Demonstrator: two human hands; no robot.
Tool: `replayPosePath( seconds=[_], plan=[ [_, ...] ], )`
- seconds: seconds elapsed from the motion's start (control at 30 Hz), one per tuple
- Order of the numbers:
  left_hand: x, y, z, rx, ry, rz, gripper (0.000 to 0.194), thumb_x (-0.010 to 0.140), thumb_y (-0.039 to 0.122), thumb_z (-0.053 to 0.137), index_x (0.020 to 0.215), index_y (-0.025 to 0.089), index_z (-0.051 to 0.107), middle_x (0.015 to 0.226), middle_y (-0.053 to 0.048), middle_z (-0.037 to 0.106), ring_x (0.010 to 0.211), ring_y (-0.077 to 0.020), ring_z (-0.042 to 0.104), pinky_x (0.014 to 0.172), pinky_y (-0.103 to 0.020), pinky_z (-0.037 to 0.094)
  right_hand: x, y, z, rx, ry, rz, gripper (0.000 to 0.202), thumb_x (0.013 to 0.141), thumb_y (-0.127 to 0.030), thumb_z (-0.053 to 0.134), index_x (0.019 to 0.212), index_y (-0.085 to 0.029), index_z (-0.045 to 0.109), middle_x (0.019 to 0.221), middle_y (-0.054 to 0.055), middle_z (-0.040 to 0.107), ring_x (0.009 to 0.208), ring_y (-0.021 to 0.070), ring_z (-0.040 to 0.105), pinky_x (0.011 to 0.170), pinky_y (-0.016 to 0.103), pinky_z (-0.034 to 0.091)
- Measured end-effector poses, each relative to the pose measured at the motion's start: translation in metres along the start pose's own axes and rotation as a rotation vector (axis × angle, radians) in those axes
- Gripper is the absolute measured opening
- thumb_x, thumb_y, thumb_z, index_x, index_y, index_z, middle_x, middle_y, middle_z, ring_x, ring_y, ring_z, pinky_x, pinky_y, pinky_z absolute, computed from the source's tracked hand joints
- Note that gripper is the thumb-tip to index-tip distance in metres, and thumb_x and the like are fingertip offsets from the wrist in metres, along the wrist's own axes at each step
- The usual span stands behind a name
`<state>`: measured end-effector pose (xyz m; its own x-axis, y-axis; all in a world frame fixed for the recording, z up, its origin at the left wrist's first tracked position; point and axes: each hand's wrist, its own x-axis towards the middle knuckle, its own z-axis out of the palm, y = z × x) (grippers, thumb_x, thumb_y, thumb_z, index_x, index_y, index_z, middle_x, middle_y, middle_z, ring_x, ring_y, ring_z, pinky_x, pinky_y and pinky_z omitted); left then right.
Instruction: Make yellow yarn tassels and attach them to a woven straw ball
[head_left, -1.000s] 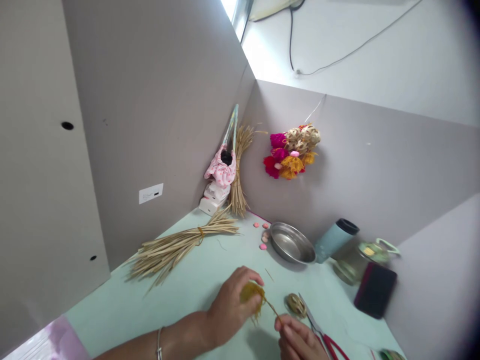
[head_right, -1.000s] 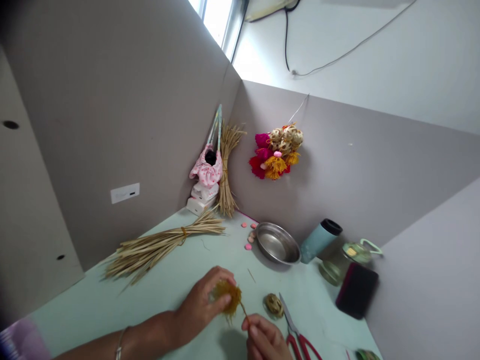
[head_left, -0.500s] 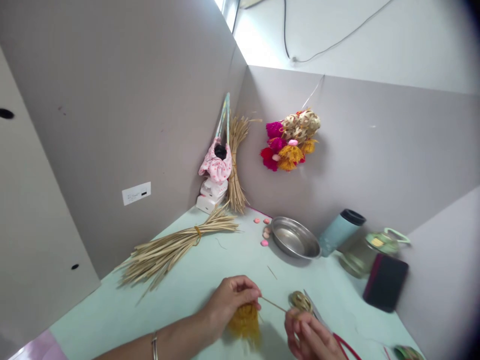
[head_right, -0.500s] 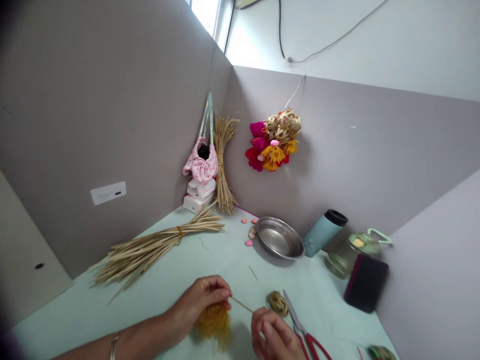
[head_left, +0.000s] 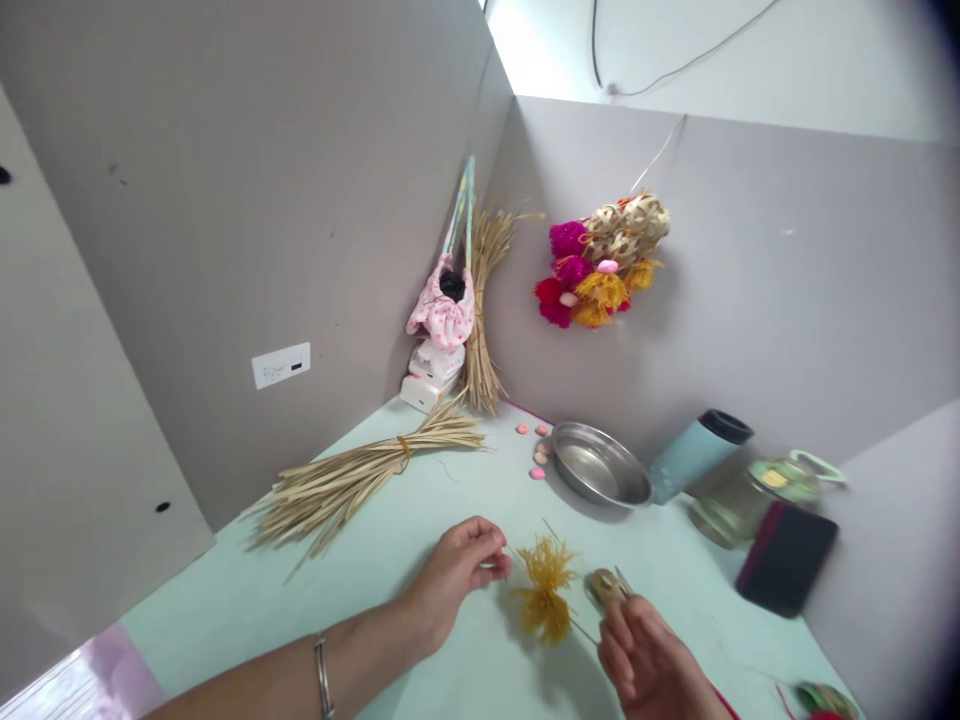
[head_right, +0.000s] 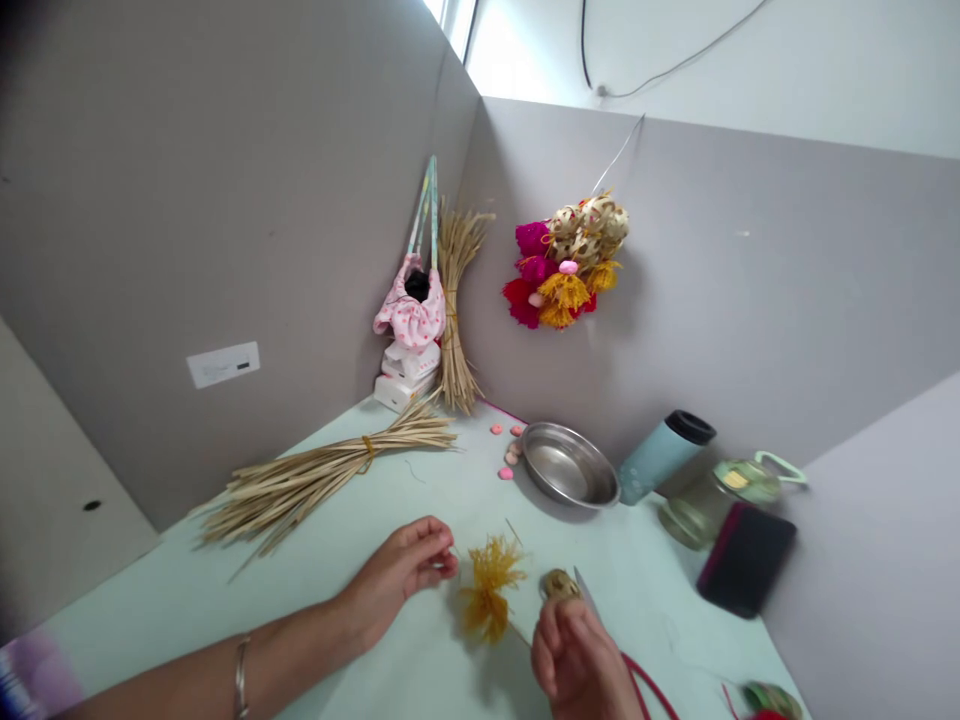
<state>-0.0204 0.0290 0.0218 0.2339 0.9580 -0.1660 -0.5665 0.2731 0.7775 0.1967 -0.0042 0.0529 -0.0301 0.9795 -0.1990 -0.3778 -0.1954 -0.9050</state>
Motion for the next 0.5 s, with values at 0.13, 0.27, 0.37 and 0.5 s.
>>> replayPosePath(
  seconds=[0.13, 0.27, 0.37, 0.5],
  plan=[
    [-0.002, 0.000, 0.002, 0.033, -0.021, -0.025, 0.030, 0.077, 0.041, 0.067, 0.081, 0.015, 0.053, 0.075, -0.001, 0.056, 0.076, -0.0131, 0.057, 0.085, -0.031, 0.045, 0.000, 0.009, 0.004, -0.531, 0.089, -0.121, 0.028, 0.069, -0.037, 0.079, 0.087, -0.022, 0.064, 0.068, -0.002, 0.057, 0.053, 0.0124, 0.045, 0.051, 0.025, 0.037],
    [-0.004, 0.003, 0.005, 0.028, -0.039, -0.037, 0.033, 0.075, 0.043, 0.069, 0.082, 0.016, 0.052, 0.082, -0.002, 0.058, 0.085, -0.0166, 0.062, 0.092, -0.036, 0.044, -0.001, 0.027, 0.004, -0.920, 0.095, -0.283, 0.020, 0.073, -0.037, 0.071, 0.085, -0.023, 0.062, 0.053, -0.005, 0.047, 0.051, 0.0143, 0.043, 0.052, 0.026, 0.034],
    [-0.005, 0.002, 0.006, 0.103, -0.067, -0.019, 0.034, 0.076, 0.044, 0.068, 0.087, 0.017, 0.051, 0.090, -0.005, 0.060, 0.096, -0.0198, 0.061, 0.095, -0.036, 0.042, -0.003, 0.032, 0.009, -0.970, 0.114, -0.316, 0.017, 0.078, -0.039, 0.065, 0.082, -0.022, 0.062, 0.059, -0.003, 0.053, 0.053, 0.0143, 0.043, 0.053, 0.026, 0.035],
    [-0.003, -0.010, 0.005, 0.339, -0.154, 0.055, 0.042, 0.067, 0.033, 0.076, 0.096, 0.018, 0.049, 0.105, -0.008, 0.058, 0.106, -0.0205, 0.055, 0.096, -0.034, 0.039, -0.004, 0.024, 0.016, -0.843, 0.017, -0.218, 0.022, 0.076, -0.042, 0.069, 0.081, -0.021, 0.065, 0.067, 0.000, 0.059, 0.059, 0.0157, 0.049, 0.057, 0.025, 0.040]
  ],
)
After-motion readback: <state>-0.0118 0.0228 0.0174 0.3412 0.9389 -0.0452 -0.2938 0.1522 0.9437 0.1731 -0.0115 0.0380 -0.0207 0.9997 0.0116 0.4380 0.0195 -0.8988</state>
